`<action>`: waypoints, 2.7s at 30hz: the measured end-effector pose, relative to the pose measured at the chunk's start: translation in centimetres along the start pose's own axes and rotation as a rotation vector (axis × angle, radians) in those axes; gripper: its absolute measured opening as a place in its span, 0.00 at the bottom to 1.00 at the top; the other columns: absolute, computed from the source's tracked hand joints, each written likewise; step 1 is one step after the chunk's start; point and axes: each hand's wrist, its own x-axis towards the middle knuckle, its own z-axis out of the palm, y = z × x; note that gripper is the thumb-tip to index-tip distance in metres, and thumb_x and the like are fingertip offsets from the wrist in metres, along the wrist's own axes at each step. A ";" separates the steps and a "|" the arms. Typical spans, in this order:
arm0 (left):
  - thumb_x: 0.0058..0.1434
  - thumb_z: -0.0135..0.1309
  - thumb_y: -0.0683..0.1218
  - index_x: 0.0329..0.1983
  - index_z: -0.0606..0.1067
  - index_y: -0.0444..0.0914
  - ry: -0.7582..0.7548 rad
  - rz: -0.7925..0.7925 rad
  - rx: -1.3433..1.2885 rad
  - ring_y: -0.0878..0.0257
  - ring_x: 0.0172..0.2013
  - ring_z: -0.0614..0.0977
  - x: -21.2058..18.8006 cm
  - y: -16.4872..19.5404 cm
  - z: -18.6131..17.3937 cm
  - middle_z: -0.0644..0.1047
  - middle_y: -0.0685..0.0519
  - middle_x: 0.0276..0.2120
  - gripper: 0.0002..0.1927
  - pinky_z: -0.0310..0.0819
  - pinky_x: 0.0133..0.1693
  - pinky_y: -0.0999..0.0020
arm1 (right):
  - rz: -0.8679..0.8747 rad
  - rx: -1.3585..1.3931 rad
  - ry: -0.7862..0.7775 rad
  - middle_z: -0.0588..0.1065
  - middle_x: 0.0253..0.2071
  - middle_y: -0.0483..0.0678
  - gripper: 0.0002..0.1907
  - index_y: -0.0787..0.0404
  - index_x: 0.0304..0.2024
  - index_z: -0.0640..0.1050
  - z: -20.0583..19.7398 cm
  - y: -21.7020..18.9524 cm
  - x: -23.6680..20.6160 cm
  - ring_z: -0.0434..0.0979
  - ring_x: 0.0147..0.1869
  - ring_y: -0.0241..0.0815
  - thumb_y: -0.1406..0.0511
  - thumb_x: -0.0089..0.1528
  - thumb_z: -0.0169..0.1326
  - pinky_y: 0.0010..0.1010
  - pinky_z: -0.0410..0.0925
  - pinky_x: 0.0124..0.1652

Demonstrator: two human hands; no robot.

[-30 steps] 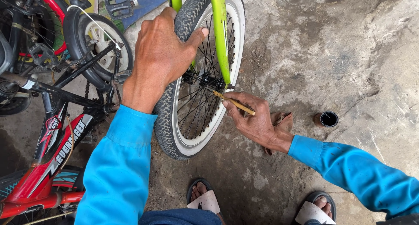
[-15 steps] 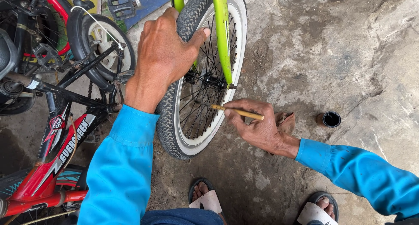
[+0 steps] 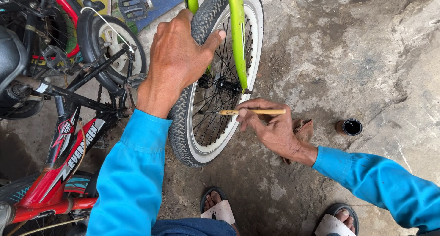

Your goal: The person holds the front wheel of a green bicycle steady with one hand and uses a small brush to apply black paint to the wheel spokes and hub area, dipping the brush into a small paint can on the ground between applications and rotating the wheel to reach different sections.

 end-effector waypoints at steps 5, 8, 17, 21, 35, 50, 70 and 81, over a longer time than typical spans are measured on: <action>0.61 0.67 0.56 0.57 0.71 0.18 0.047 0.015 0.027 0.37 0.39 0.85 -0.1 0.5 -0.5 0.79 0.25 0.36 0.39 0.80 0.42 0.46 | 0.067 -0.019 0.092 0.82 0.34 0.55 0.08 0.70 0.46 0.82 0.3 0.4 1.0 0.84 0.30 0.39 0.72 0.67 0.54 0.28 0.78 0.27; 0.59 0.67 0.57 0.57 0.71 0.19 0.038 -0.018 0.029 0.35 0.41 0.84 0.1 0.9 -0.8 0.79 0.24 0.38 0.40 0.79 0.43 0.45 | 0.019 -0.027 0.173 0.82 0.33 0.55 0.08 0.69 0.45 0.82 -0.3 0.4 1.6 0.84 0.28 0.38 0.72 0.67 0.53 0.28 0.78 0.25; 0.58 0.65 0.57 0.55 0.72 0.21 -0.038 -0.112 0.008 0.39 0.37 0.86 0.3 2.5 -1.8 0.80 0.29 0.33 0.37 0.80 0.41 0.47 | 0.193 -0.023 0.167 0.82 0.31 0.55 0.08 0.71 0.44 0.81 -0.4 0.3 1.8 0.82 0.27 0.36 0.71 0.66 0.54 0.26 0.72 0.24; 0.58 0.66 0.57 0.54 0.73 0.21 -0.016 -0.082 0.013 0.38 0.37 0.86 0.3 2.5 -1.9 0.80 0.29 0.33 0.36 0.79 0.41 0.47 | 0.179 -0.042 0.202 0.82 0.32 0.54 0.08 0.69 0.44 0.81 -1.3 0.6 2.5 0.82 0.29 0.35 0.71 0.67 0.53 0.26 0.77 0.28; 0.59 0.65 0.57 0.55 0.72 0.20 -0.030 -0.090 0.011 0.39 0.35 0.86 0.2 2.3 -1.7 0.80 0.29 0.31 0.36 0.80 0.39 0.47 | 0.180 -0.098 0.192 0.82 0.31 0.55 0.09 0.70 0.45 0.81 -1.3 1.2 2.6 0.82 0.27 0.35 0.69 0.66 0.55 0.28 0.75 0.25; 0.59 0.66 0.56 0.55 0.72 0.20 -0.026 -0.072 0.004 0.41 0.32 0.86 0.2 1.9 -1.4 0.80 0.31 0.29 0.37 0.80 0.36 0.48 | 0.055 -0.280 0.110 0.82 0.35 0.50 0.08 0.66 0.44 0.83 -0.8 0.0 1.2 0.83 0.35 0.33 0.68 0.66 0.58 0.26 0.80 0.30; 0.59 0.66 0.57 0.55 0.71 0.19 -0.030 -0.062 0.018 0.46 0.27 0.86 0.4 1.7 -1.2 0.79 0.34 0.24 0.38 0.80 0.31 0.50 | 0.073 -0.175 0.051 0.82 0.36 0.51 0.07 0.66 0.45 0.83 -0.9 0.3 1.0 0.84 0.34 0.35 0.71 0.66 0.56 0.29 0.81 0.31; 0.60 0.66 0.57 0.57 0.71 0.20 -0.025 -0.042 0.005 0.46 0.27 0.86 0.2 1.2 -0.9 0.79 0.34 0.24 0.38 0.81 0.30 0.50 | -0.062 -0.067 -0.006 0.81 0.33 0.52 0.08 0.69 0.43 0.82 -1.5 0.6 0.0 0.83 0.33 0.35 0.72 0.66 0.54 0.27 0.79 0.31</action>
